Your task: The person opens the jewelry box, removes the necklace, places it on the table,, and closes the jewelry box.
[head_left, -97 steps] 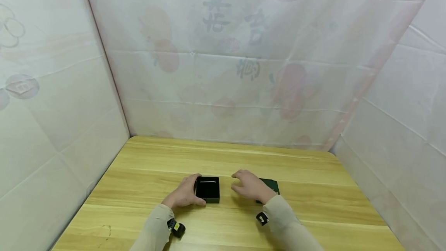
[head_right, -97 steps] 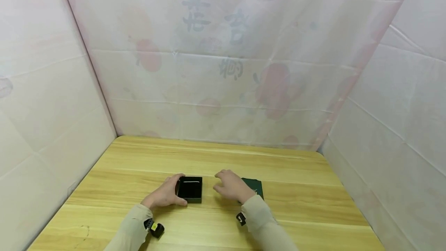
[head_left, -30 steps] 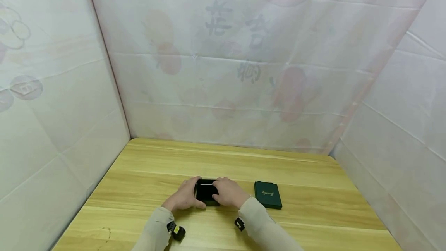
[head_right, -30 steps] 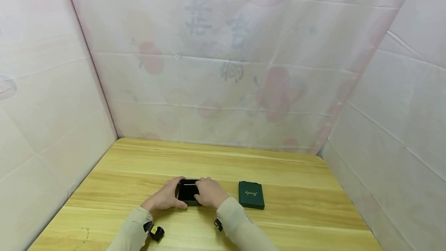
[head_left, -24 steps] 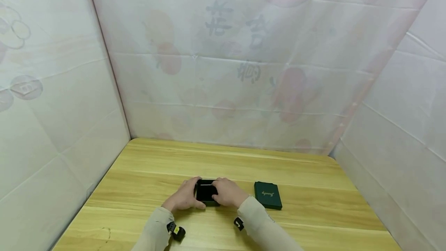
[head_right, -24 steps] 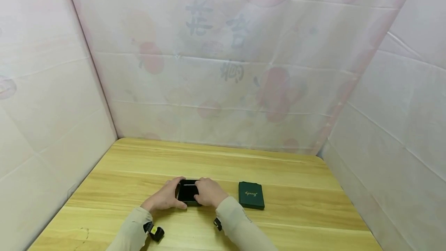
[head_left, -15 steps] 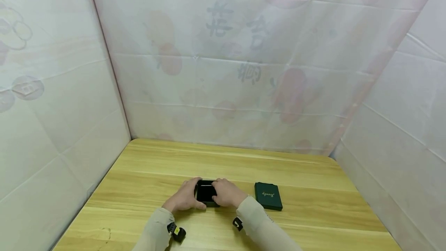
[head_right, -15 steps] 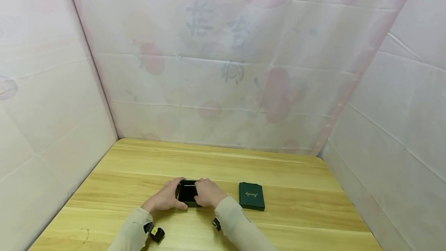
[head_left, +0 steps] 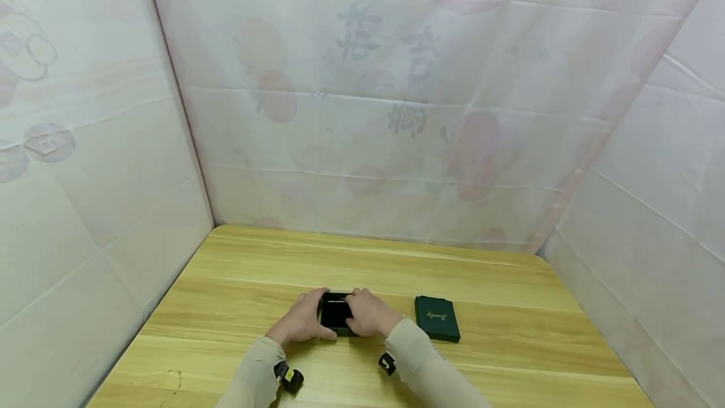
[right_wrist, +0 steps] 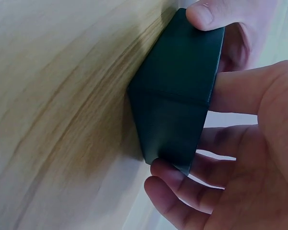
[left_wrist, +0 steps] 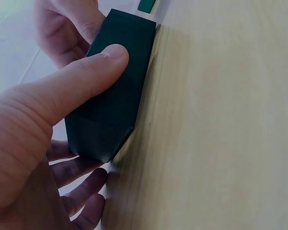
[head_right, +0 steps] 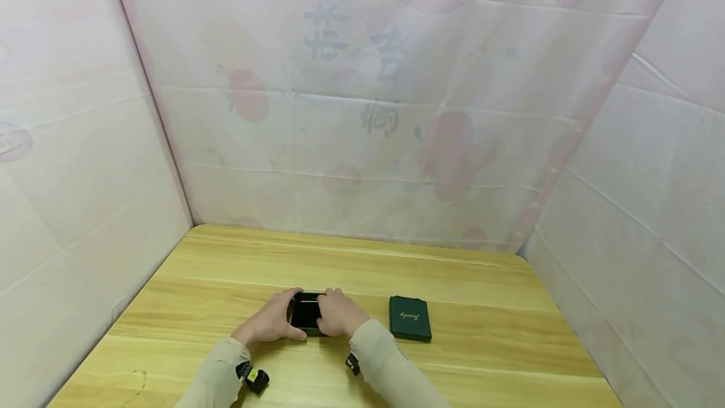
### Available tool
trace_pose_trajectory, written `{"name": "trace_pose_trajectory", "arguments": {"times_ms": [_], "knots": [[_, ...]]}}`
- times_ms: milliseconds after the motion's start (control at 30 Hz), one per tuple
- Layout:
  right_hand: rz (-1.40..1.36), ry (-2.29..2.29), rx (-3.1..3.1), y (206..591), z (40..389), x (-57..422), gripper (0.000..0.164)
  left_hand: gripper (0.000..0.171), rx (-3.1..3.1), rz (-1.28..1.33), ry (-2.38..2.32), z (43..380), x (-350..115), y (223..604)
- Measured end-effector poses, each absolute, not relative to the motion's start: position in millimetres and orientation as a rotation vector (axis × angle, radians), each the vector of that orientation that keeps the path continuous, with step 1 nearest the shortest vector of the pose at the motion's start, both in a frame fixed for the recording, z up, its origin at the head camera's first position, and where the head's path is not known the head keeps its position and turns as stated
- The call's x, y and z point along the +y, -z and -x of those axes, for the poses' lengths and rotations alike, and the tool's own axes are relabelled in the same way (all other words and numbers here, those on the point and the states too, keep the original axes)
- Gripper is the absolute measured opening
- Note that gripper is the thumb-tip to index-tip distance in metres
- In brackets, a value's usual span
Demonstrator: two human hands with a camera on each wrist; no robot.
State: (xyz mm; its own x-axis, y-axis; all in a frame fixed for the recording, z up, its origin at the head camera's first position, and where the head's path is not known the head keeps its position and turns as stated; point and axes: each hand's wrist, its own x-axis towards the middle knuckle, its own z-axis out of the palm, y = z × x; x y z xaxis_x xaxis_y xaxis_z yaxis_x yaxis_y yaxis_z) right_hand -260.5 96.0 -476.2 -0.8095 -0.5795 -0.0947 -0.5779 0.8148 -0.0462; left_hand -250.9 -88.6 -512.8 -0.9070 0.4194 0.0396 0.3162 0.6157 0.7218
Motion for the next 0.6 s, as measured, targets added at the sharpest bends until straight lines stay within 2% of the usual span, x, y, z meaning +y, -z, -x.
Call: {"name": "trace_pose_trajectory", "arguments": {"times_ms": [367,600], "knots": [[0.871,-0.060,2.961,474.1,256.2,92.2,0.024,0.096,2.704,-0.633,-1.171,251.3,-89.3,513.1],[0.880,0.069,2.909,473.7,260.0,94.5,0.031,0.097,2.715,-0.615,-1.165,252.1,-88.6,514.7]]}}
